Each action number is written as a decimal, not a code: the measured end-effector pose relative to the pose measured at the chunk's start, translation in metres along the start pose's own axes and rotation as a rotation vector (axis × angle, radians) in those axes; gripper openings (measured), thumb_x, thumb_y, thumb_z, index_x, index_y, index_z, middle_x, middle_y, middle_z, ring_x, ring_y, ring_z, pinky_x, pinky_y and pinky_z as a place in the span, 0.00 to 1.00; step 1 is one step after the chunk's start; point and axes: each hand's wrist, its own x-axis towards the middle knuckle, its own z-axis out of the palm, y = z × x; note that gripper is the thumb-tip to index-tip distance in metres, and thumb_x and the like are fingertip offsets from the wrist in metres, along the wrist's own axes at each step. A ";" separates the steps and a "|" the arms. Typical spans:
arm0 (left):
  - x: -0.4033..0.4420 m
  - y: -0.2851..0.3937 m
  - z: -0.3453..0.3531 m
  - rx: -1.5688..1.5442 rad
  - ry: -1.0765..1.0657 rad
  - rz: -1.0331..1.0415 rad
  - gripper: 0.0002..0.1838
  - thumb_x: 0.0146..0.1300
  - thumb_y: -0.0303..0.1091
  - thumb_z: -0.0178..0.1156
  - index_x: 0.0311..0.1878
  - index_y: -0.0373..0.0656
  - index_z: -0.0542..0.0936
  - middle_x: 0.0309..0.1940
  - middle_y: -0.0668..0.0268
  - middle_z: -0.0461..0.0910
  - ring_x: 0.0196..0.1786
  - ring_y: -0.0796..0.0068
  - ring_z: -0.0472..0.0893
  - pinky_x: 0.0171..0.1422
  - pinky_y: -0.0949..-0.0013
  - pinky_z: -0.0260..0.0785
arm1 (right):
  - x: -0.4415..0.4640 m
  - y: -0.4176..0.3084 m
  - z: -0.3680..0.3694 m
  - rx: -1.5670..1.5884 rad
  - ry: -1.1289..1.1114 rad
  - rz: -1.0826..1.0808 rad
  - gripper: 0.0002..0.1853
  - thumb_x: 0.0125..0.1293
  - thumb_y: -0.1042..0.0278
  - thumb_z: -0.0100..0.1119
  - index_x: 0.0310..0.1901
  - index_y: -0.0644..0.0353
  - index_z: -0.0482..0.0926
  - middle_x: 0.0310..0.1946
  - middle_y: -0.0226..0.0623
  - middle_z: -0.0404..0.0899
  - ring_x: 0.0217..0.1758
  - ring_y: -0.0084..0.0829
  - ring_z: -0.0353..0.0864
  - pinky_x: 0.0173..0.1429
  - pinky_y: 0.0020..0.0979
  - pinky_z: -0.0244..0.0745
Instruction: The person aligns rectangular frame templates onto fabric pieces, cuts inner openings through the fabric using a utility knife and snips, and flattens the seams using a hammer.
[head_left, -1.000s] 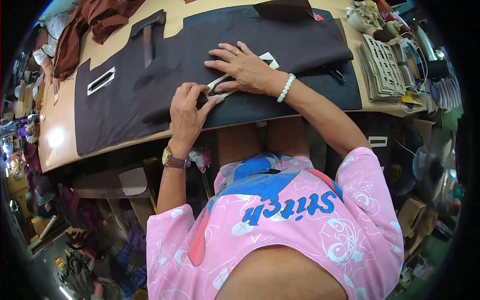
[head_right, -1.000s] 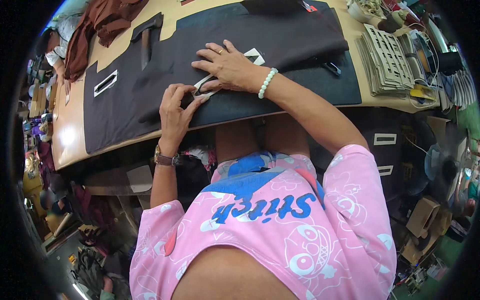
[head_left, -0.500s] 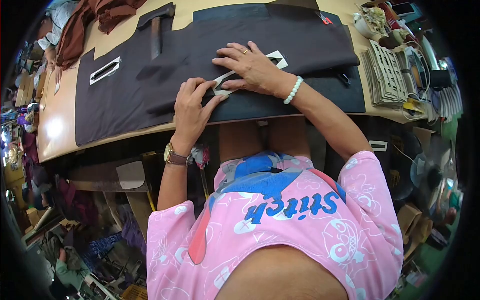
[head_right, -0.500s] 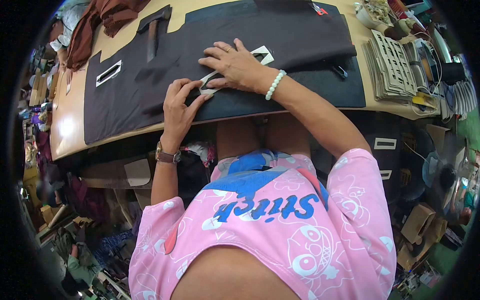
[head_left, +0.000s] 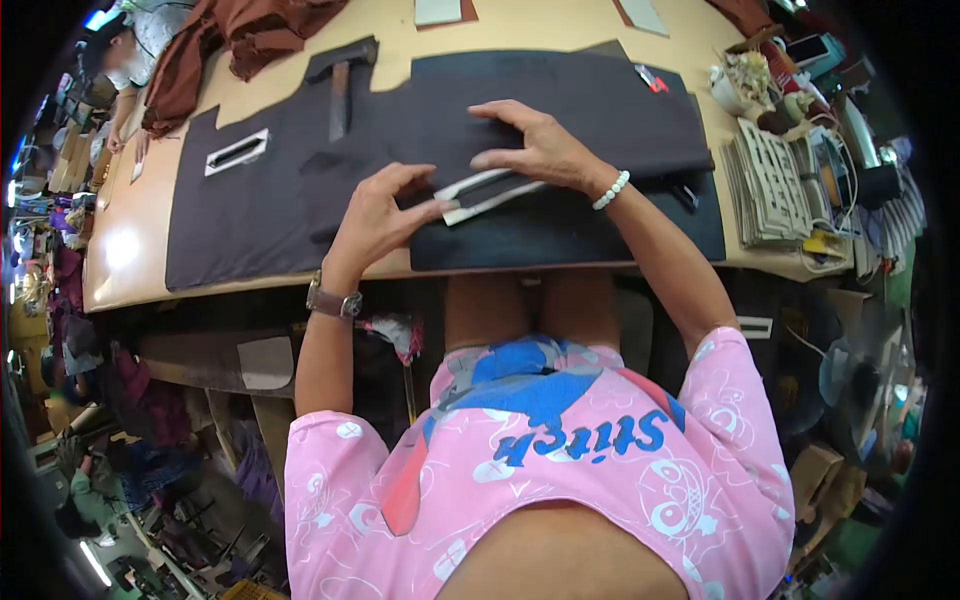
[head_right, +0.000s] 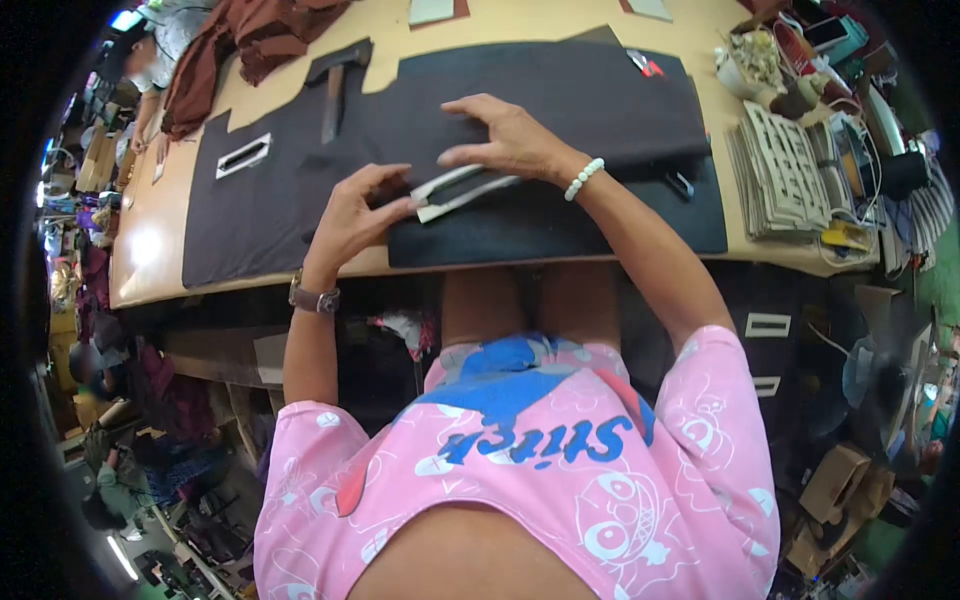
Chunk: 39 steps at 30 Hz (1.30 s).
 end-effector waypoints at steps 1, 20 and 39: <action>0.014 -0.010 0.000 0.073 0.091 0.040 0.21 0.52 0.37 0.68 0.47 0.36 0.79 0.41 0.58 0.78 0.43 0.60 0.77 0.50 0.64 0.69 | 0.008 0.009 -0.004 0.060 0.067 0.045 0.32 0.55 0.53 0.66 0.58 0.61 0.72 0.57 0.47 0.72 0.60 0.42 0.71 0.64 0.36 0.67; 0.056 -0.038 -0.074 0.083 0.488 0.003 0.10 0.60 0.32 0.61 0.41 0.35 0.82 0.31 0.59 0.83 0.33 0.76 0.80 0.40 0.74 0.70 | 0.113 0.017 -0.036 -0.519 -0.252 -0.070 0.15 0.55 0.65 0.63 0.38 0.69 0.76 0.32 0.55 0.79 0.36 0.50 0.79 0.43 0.40 0.73; 0.169 -0.216 -0.283 0.290 0.726 -0.265 0.23 0.64 0.51 0.48 0.39 0.39 0.82 0.39 0.48 0.80 0.46 0.49 0.79 0.50 0.55 0.70 | 0.242 0.002 -0.094 0.405 0.376 0.498 0.16 0.68 0.61 0.48 0.53 0.59 0.71 0.38 0.35 0.78 0.34 0.29 0.81 0.34 0.31 0.79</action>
